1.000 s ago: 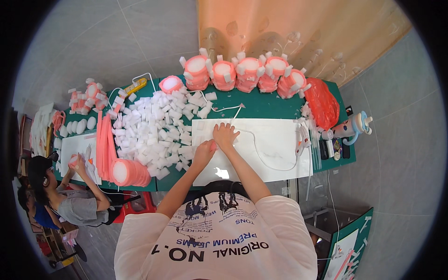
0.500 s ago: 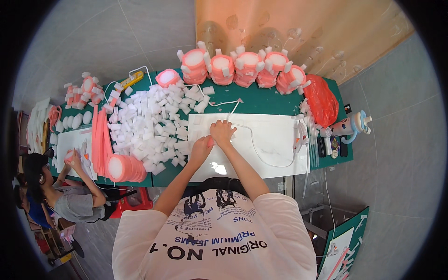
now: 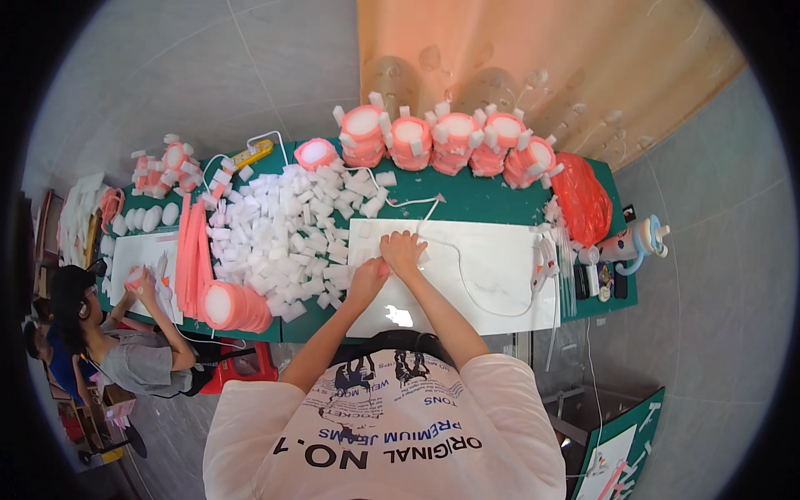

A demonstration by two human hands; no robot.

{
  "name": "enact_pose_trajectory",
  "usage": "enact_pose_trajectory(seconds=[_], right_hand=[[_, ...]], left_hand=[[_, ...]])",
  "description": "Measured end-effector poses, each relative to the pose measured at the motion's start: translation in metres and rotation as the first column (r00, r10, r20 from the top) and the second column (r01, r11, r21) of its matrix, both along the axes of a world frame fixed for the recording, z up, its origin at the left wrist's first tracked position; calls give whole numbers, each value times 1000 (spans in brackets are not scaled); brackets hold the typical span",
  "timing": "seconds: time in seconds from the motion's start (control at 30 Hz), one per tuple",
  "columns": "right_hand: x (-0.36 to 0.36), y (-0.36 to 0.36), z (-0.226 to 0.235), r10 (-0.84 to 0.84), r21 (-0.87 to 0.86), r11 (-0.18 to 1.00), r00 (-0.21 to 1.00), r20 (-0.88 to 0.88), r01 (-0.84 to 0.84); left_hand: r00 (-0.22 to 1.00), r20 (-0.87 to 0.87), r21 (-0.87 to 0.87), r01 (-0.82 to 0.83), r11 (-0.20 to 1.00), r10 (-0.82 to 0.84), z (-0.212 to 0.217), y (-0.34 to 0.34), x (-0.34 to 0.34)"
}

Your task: Glue white foam pieces onto a pink cylindrical base using a glue gun to create a small decorative object.

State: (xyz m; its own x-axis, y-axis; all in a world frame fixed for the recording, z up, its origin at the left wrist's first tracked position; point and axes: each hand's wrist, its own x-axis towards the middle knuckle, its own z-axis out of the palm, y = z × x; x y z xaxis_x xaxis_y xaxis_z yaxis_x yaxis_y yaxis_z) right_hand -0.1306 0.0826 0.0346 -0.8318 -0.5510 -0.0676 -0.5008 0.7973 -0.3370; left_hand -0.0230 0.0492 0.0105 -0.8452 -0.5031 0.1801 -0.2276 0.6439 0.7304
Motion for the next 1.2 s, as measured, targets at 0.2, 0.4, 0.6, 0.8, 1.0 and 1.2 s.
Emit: enact_pose_trajectory(seconds=[0.2, 0.4, 0.6, 0.8, 1.0, 1.2], right_hand=[[-1, 5, -8, -21, -6, 1000, 998, 59, 21], [0, 2, -3, -27, 18, 999, 998, 48, 26], [-3, 1, -4, -39, 24, 999, 998, 52, 38], [-4, -2, -9, 5, 50, 999, 999, 53, -8], [-8, -3, 8, -23, 96, 995, 985, 169, 7], [-11, -9, -8, -11, 128, 992, 985, 174, -12]], left_hand=[[999, 51, -12, 8, 1000, -8, 1, 5, 2], [999, 49, -17, 5, 1000, -4, 0, 2, 2], [1000, 22, -25, -3, 1000, 4, -2, 3, -1], [999, 29, 17, -19, 1000, 19, -2, 3, 0], [999, 45, -10, -20, 1000, 21, 0, 2, -3], [998, 21, -52, -58, 997, 59, -25, 1, -5]])
